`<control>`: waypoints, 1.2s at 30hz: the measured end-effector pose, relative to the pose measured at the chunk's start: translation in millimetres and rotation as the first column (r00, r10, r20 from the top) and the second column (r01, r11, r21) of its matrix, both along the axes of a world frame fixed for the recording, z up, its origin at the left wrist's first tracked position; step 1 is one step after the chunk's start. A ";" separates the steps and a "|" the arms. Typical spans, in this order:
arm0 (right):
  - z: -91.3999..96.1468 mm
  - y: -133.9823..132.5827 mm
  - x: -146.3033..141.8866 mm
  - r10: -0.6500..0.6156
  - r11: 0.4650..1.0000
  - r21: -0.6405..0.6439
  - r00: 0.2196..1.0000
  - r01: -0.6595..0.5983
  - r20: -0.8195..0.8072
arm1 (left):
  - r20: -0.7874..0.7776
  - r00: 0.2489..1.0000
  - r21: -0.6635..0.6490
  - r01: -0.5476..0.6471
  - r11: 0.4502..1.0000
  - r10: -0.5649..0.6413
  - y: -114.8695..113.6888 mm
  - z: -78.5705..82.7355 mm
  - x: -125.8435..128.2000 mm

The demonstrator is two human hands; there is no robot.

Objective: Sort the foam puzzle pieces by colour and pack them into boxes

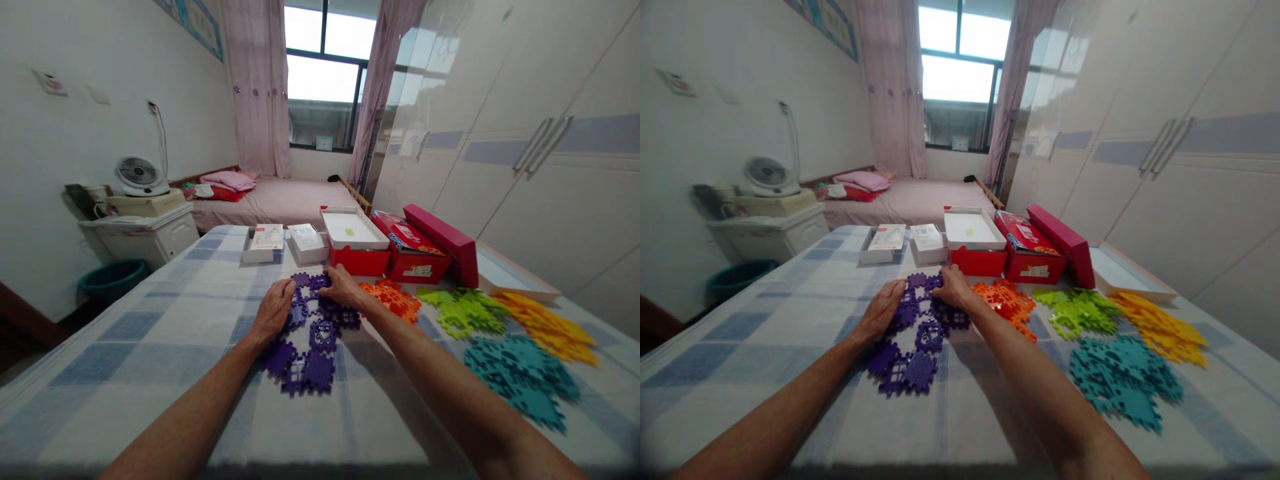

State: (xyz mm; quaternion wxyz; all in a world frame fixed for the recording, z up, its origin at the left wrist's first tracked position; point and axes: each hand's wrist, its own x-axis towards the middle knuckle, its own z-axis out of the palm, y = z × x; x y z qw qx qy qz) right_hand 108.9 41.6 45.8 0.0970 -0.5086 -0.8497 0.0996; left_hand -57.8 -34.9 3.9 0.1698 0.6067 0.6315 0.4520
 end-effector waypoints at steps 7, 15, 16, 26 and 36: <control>14.6 -50.9 14.8 0.293 0.956 0.075 0.898 -0.284 -0.327 | -0.008 0.999 0.009 0.031 0.999 -0.031 0.0 0.5 -2.5; 1.9 -81.6 55.4 0.132 0.987 0.085 0.988 -0.139 0.081 | -0.010 1.000 0.006 0.018 1.000 -0.018 0.4 -1.1 -2.6; -3.1 -83.1 53.9 0.143 0.986 0.079 0.986 -0.150 0.084 | -0.013 1.000 0.004 0.012 1.000 -0.012 0.4 -1.1 -2.7; -13.4 -78.7 54.5 0.225 0.958 0.225 0.954 -0.179 -0.200 | 0.018 0.999 0.021 -0.034 0.999 0.034 1.2 -4.9 -7.1; -11.7 -57.7 115.3 -0.122 0.936 0.330 0.992 0.122 -0.021 | -0.056 0.998 -0.021 -0.024 0.999 0.023 -1.6 1.2 -9.0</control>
